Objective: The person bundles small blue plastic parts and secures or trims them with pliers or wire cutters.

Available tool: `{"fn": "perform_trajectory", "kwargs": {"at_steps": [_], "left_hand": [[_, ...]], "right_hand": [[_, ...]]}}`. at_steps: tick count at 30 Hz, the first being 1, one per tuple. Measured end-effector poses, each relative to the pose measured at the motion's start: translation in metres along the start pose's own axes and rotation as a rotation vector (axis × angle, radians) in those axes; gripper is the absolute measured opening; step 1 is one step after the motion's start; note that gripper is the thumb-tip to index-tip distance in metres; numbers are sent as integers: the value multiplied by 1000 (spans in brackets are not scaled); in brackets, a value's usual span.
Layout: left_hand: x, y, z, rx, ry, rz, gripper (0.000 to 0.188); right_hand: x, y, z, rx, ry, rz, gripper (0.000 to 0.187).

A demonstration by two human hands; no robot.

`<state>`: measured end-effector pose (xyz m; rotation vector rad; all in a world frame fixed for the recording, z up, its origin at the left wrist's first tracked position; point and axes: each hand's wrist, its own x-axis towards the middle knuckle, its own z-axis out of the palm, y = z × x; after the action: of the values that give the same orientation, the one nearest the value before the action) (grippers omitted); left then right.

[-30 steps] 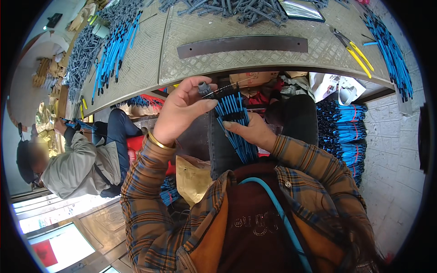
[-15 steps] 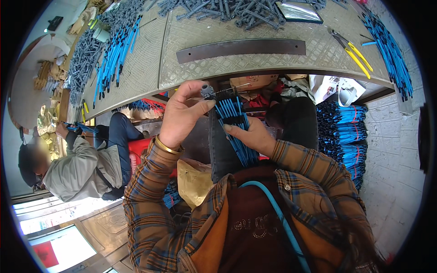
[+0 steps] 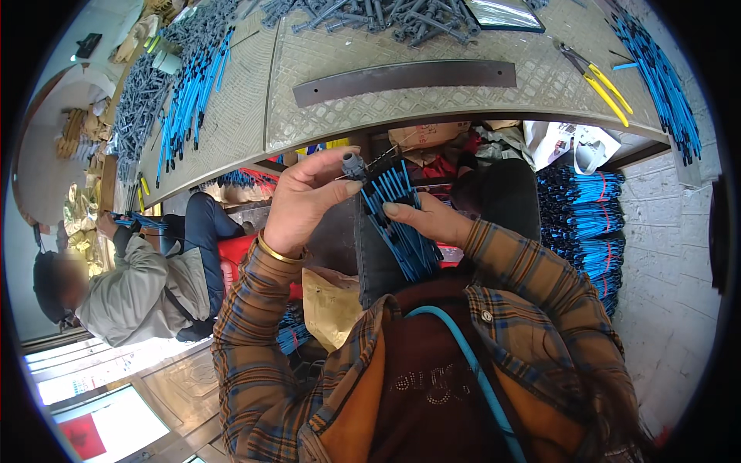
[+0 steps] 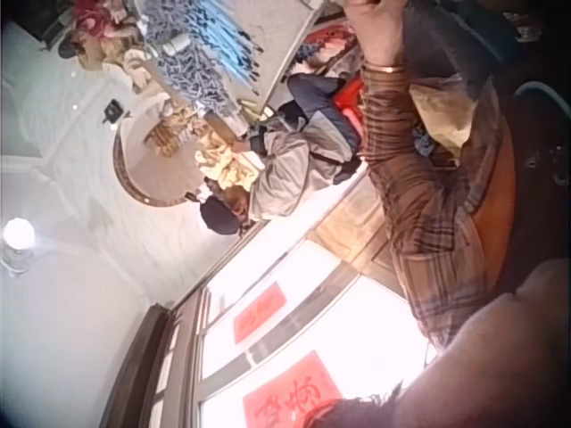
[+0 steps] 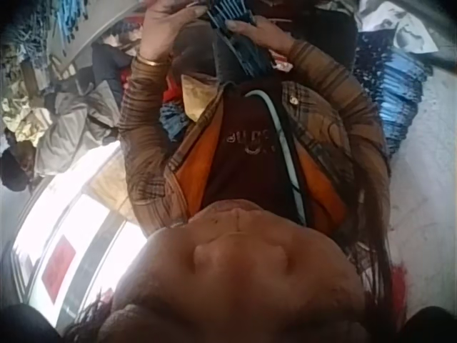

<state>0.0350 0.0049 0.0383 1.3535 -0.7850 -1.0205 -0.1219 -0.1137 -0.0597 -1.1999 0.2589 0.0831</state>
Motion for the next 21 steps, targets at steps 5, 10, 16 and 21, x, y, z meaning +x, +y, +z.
{"fn": "perform_trajectory", "kwargs": {"at_steps": [5, 10, 16, 21], "left_hand": [[-2, -2, 4, 162, 59, 21, 42], [-1, -2, 11, 261, 80, 54, 42], [4, -7, 15, 112, 71, 50, 39], [6, -8, 10, 108, 35, 98, 38]], "right_hand": [[-5, 1, 5, -44, 86, -14, 48], [-7, -3, 9, -150, 145, -42, 50], [-9, -5, 6, -110, 120, -11, 52], [-7, -2, 2, -44, 42, -16, 61]]}}
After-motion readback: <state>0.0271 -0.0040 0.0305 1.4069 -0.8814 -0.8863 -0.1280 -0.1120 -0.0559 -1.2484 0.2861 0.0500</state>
